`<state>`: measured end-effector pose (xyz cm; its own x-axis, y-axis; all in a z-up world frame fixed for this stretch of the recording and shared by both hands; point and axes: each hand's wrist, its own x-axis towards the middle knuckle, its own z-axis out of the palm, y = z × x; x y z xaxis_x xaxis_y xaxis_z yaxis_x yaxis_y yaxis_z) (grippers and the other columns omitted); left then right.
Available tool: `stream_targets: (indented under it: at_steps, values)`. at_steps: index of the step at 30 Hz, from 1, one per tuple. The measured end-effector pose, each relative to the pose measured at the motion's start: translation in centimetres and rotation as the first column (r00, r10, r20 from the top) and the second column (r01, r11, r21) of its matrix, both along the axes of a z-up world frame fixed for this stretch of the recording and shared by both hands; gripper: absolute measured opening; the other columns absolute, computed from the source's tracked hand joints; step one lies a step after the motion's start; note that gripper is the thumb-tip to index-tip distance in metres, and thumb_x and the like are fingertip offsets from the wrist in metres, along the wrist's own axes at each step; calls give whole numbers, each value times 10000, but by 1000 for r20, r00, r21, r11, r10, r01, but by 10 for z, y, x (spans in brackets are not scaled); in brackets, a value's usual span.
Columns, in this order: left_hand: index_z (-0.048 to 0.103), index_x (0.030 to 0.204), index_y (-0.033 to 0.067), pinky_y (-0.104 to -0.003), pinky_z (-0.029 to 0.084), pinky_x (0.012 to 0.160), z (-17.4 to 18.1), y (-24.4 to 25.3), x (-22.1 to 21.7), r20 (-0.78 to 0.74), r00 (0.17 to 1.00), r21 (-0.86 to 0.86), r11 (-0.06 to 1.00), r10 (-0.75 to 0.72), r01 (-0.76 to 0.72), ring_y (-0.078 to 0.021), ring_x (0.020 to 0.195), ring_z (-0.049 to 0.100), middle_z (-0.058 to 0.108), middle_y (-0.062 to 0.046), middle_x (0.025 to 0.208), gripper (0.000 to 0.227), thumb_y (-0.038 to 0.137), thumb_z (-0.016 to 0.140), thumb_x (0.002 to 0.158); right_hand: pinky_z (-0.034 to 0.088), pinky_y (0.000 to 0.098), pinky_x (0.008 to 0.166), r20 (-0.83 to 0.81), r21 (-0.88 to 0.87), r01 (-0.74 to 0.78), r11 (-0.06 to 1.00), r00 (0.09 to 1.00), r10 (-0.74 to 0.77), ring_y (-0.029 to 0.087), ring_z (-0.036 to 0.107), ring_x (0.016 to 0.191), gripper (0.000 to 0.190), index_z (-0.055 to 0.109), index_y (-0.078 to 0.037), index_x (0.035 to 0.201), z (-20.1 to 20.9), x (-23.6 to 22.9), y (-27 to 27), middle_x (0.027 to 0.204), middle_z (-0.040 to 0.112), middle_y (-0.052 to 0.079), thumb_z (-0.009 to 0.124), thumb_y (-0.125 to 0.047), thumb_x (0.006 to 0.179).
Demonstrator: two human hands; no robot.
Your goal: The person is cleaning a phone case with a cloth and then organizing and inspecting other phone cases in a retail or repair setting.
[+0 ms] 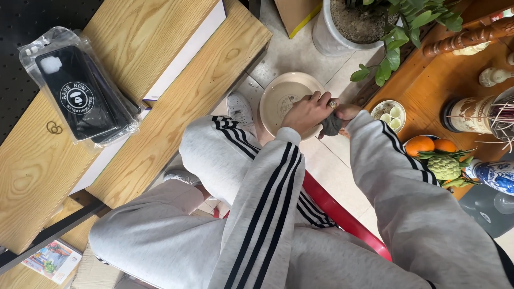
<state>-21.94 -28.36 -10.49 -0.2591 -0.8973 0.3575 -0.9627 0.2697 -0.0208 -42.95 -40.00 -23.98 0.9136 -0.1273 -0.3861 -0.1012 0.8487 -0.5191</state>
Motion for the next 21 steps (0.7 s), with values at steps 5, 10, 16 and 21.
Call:
stream_targets:
  at_steps: [5,10,16,21]
  values:
    - [519,1108,157,-323,579,637,29,11,7,17,999,120,992,-38,36,-219,858,607,518,-20,977,530,134,829,679,470,490,497,0,-41,-100,994,995,100,330,568,623,656,561,153,1260,-122,-40,2,860,594,246,843,-19,693]
    - [646,975,149,-356,541,516,-28,7,-9,22,995,135,986,93,-95,-224,738,620,565,-30,852,239,126,736,754,364,224,312,-152,-137,-284,949,953,263,99,377,351,476,573,138,1267,-15,18,19,521,484,101,725,73,820]
    - [576,805,142,-314,430,377,-116,-3,-23,56,952,417,860,300,-296,-190,484,580,547,-33,593,122,47,645,836,361,227,408,-570,-568,-472,674,817,91,87,438,405,210,672,-49,958,109,90,44,495,496,-17,759,-71,768]
    - [581,701,167,-323,472,416,-131,-2,-24,-2,943,534,798,333,-281,-183,501,649,642,-35,553,199,36,650,834,557,513,838,-618,-786,-599,153,758,-208,411,725,865,416,557,-257,1196,125,97,60,792,714,121,702,-205,810]
